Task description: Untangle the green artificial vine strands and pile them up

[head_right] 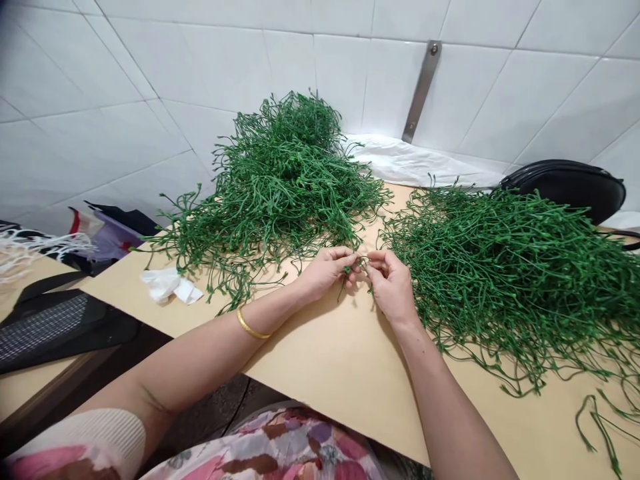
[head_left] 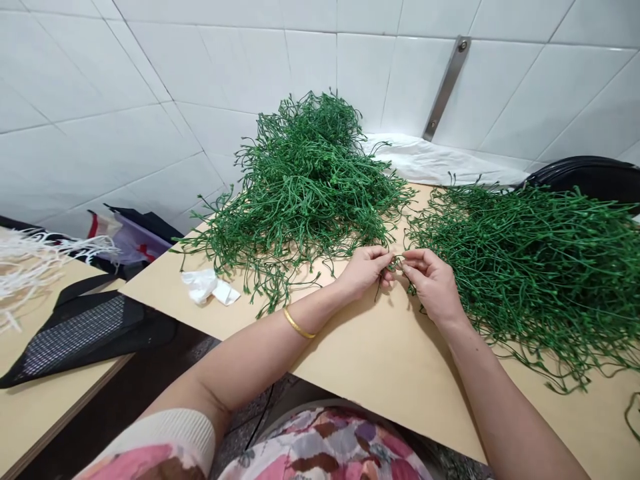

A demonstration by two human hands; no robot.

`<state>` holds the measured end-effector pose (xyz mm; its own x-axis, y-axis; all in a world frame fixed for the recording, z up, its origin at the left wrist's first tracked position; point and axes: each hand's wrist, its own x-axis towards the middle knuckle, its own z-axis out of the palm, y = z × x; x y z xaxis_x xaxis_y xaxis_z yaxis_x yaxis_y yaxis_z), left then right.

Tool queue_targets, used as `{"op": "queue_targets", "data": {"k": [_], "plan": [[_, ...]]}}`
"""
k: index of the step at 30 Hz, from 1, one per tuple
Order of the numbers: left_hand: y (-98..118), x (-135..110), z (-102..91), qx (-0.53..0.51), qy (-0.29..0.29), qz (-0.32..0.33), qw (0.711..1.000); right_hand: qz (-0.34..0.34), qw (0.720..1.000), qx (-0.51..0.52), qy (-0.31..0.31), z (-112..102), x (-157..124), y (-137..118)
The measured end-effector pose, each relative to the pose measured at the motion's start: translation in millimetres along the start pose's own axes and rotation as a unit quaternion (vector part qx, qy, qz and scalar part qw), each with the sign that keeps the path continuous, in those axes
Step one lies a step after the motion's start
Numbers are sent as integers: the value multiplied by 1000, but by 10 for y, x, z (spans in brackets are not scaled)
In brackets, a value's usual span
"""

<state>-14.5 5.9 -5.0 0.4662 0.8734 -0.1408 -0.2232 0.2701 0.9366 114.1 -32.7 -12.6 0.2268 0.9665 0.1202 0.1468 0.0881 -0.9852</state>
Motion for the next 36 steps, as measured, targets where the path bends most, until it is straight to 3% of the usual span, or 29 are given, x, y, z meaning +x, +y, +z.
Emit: {"op": "queue_targets", "data": {"k": [10,17,23,27,32,36], "plan": [[55,-59,3,46,27,-11,999,-25,999,-14,-25,11,-20,-23],[81,-71,1,94,34,13,995,4,999,11,-48,-20,-38,-91],[78,-61,-16,77,40,14,996,-13,992,3,-126,-27,-49,-107],[103,-60,-63,24,-17,-43,999,0,992,20,-124,-53,-23,-74],[135,-55,-95,21,-69,-62,995,27,992,60,-110,-128,10,-57],[140,-54,-91,37,-63,-52,996,-31,993,-40,-111,-159,2,-84]]}}
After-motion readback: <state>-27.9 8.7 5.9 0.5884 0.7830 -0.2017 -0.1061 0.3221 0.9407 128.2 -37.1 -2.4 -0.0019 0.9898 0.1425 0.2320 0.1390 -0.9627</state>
